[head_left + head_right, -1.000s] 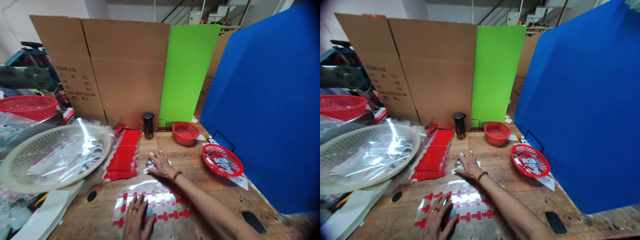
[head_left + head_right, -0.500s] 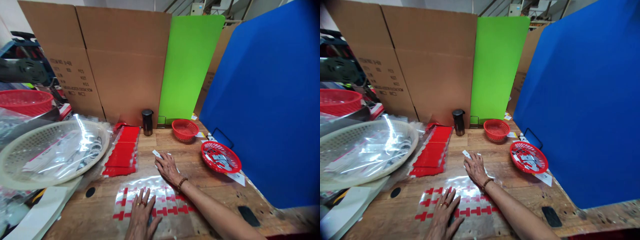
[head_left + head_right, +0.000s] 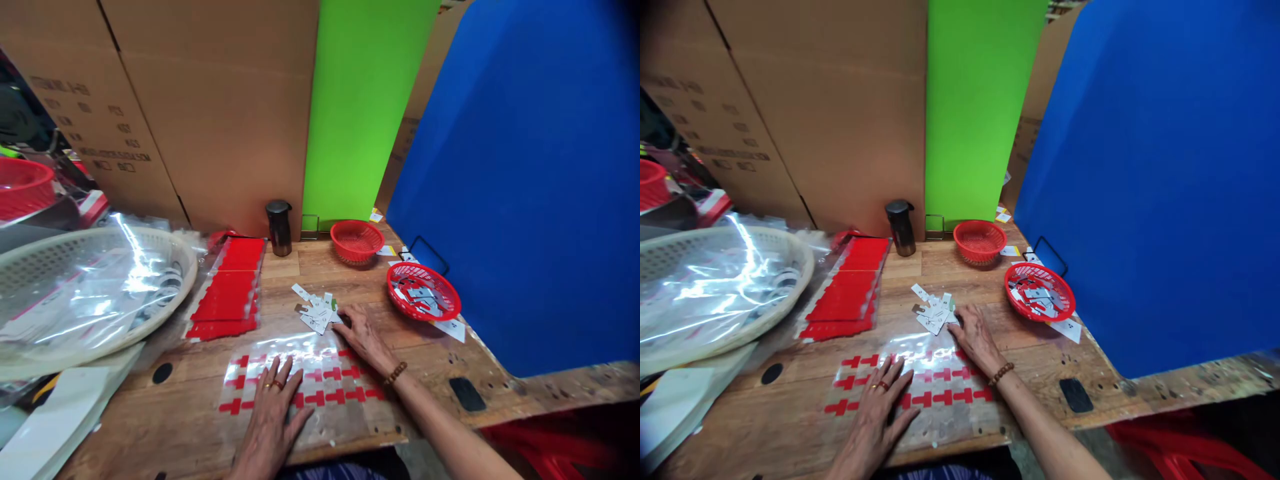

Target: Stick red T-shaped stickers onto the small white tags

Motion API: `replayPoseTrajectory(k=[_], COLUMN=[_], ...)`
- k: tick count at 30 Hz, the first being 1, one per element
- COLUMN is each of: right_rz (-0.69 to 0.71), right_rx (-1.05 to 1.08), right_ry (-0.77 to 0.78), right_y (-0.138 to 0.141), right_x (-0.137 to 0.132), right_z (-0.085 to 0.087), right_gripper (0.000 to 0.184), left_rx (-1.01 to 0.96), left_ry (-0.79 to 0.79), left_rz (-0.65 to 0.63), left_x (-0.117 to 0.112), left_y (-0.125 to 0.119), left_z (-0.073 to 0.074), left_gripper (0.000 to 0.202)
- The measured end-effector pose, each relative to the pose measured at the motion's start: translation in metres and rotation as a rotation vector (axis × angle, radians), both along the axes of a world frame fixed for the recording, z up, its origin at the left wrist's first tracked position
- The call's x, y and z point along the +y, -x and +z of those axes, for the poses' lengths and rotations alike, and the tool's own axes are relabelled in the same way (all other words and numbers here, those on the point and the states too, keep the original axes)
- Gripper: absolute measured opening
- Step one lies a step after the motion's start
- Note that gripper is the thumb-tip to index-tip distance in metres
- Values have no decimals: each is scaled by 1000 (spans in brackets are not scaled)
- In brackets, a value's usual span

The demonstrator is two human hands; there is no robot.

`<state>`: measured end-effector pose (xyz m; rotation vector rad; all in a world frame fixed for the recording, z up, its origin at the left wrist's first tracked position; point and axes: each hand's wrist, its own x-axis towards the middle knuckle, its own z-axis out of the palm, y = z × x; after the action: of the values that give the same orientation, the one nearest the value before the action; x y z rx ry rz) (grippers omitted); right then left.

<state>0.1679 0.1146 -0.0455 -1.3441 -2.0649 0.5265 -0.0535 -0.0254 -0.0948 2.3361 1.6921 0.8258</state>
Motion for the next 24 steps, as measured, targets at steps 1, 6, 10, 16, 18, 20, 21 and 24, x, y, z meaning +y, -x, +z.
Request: replayPoseTrajectory(k=[1, 6, 10, 16, 18, 20, 21, 24], right_rz=[-14, -139, -184, -209, -216, -223, -224, -218], right_rx=[-36, -120, -131, -184, -204, -218, -223, -228], right_ry=[-1, 35, 75, 135, 166, 188, 194, 194], right_y=[-1, 7, 8, 3, 2, 1, 1, 1], right_x=[-4, -7, 3, 12, 15, 19, 20, 22], right_z=[-1, -2, -1, 4, 4, 3, 2, 0], right_gripper=[13, 4, 3, 8, 6, 6, 6, 6], left_rx=[-6, -68, -127, -261, -286, -293, -294, -272], left_ry=[17, 86, 147, 162, 155, 155, 153, 143], left_rz=[3, 29, 59, 93, 94, 90, 87, 83], left_x=[0, 0, -1, -3, -3, -4, -5, -7], left_y=[0, 0, 6, 10, 9, 8, 7, 7], left_z=[1, 5, 9, 9, 9, 9, 10, 12], left_gripper=[49, 47, 46, 47, 46, 45, 45, 46])
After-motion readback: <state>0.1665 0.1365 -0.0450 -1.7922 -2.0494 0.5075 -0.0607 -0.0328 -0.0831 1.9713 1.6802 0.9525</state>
